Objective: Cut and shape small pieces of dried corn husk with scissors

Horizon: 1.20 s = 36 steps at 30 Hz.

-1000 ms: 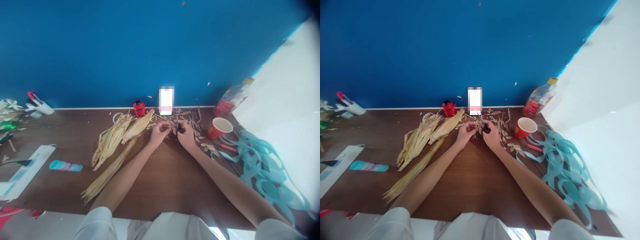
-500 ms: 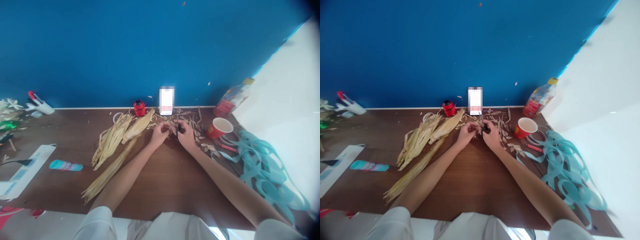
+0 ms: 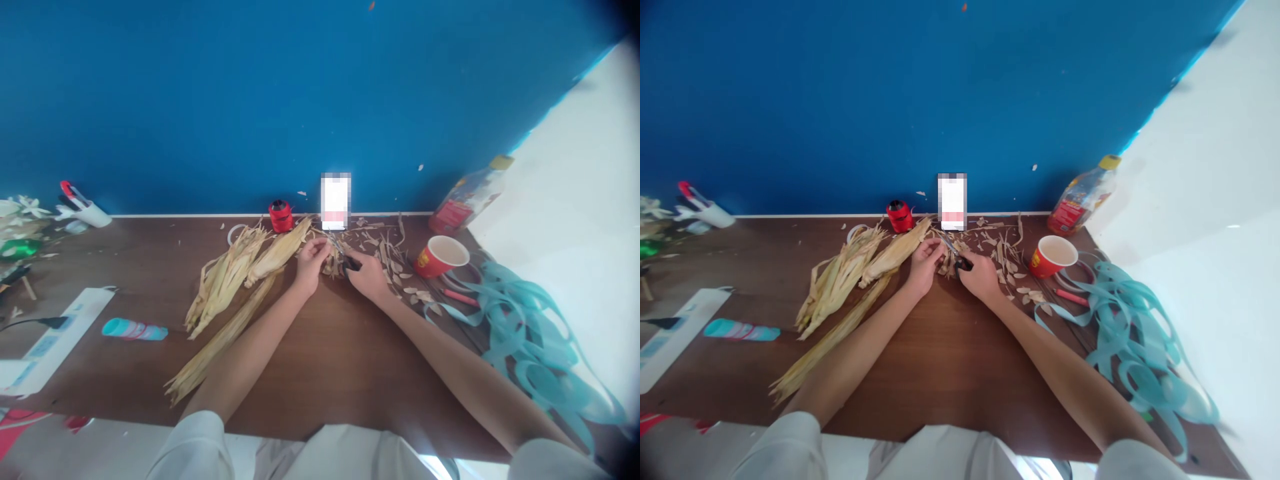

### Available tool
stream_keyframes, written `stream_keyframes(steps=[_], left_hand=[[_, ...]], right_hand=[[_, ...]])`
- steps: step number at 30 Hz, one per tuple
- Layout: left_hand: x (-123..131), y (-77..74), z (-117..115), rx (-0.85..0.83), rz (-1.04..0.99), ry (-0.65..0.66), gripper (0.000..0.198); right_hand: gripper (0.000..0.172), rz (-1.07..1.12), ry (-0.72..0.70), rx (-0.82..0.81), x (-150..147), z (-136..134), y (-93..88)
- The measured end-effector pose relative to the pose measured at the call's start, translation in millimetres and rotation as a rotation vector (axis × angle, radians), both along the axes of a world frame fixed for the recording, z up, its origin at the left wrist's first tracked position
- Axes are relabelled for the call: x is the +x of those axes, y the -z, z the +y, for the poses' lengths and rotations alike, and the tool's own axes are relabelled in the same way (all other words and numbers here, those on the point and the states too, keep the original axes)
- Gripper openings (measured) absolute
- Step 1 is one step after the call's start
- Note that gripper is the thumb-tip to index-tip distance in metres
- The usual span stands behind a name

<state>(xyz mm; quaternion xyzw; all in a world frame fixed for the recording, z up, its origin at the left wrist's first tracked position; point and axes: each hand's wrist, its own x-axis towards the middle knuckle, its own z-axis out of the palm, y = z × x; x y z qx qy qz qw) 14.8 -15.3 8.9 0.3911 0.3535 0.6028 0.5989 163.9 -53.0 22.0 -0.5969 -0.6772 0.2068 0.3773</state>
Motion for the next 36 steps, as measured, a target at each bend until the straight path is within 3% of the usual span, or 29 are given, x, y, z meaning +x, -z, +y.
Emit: stream_keyframes(steps=[36], left_hand=[[1.9, 4.9, 4.0, -0.022, 0.032, -0.044, 0.020]], right_hand=[[0.039, -0.130, 0.007, -0.005, 0.0, 2.4, 4.6]])
